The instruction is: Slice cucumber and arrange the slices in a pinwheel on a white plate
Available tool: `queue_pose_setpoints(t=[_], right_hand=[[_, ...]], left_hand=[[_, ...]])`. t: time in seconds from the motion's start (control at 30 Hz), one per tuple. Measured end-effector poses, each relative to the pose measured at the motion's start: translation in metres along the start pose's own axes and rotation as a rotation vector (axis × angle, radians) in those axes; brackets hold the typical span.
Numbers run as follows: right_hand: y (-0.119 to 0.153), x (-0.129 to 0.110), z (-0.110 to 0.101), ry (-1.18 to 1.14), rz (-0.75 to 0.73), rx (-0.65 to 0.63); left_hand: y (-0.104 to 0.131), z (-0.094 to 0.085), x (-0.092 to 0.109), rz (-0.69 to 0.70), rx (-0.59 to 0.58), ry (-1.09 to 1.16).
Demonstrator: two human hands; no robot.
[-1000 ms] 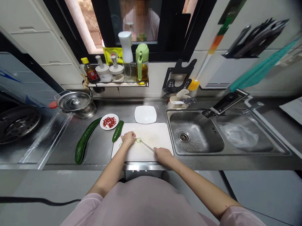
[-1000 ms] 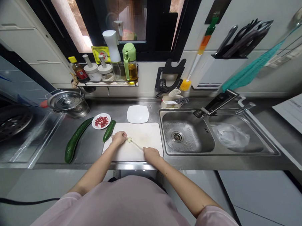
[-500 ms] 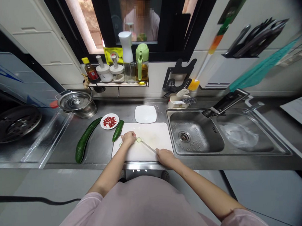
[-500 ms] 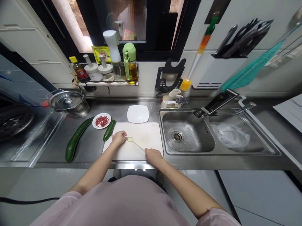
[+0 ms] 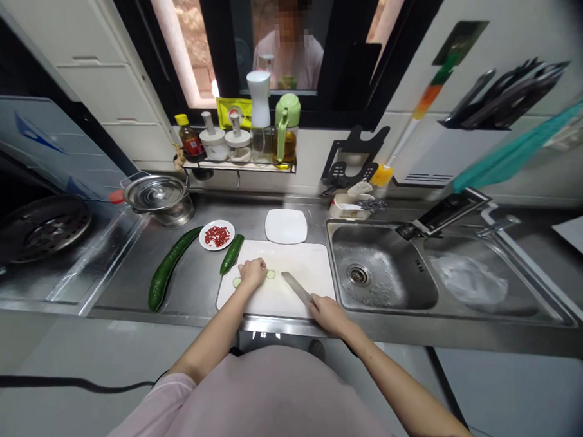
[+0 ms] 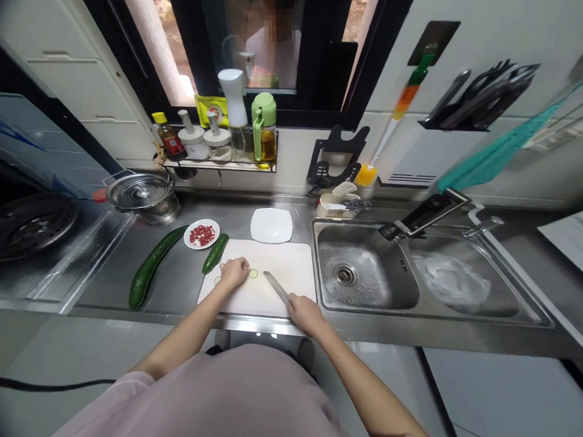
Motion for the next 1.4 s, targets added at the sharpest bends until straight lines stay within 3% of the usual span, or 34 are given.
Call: queue_pose_setpoints(t=[0.23,0.57,0.67,0.8,0.97,1.17,1.4], right_hand=[[-0.012,0.019,0.003,-0.119,0.12,0.094],[-0.027,0.014,-0.005,-0.141,0.135,0.137],[-0.029,0.014,-0.003,-0.153,0.137,0.141],[-0.032,0.018,-0.002,-0.184,0.133,0.14],[-0.037,0.021,-0.006,-0.2,0.161,0.182],[-0.046,0.025,-0.017,-0.238,0.219,0.246],[-0.058,0.046,-0.02,-0.335,0.312,0.3]], left_hand=[[0.012,0.005,0.009,0.089,0.05,-0.021],[0.018,-0.004,0.016,0.015,0.019,0.156],[0.024,-0.014,0.001,-0.076,0.056,0.28],[0.035,-0.028,-0.04,-0.186,0.135,0.373],[0.047,-0.029,-0.083,-0.296,0.16,0.356],[0.049,-0.023,-0.091,-0.327,0.16,0.255],[0.052,-0.023,-0.091,-0.296,0.171,0.166]])
Point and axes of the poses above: each hand's wrist, its own y-axis away from the middle knuckle, its own z-axis out of the palm, x = y × z, the point moved 3 cm from there along -y, towards the middle knuckle, and after that the axes turned 3 degrees about -y, right-handed, at the moved point
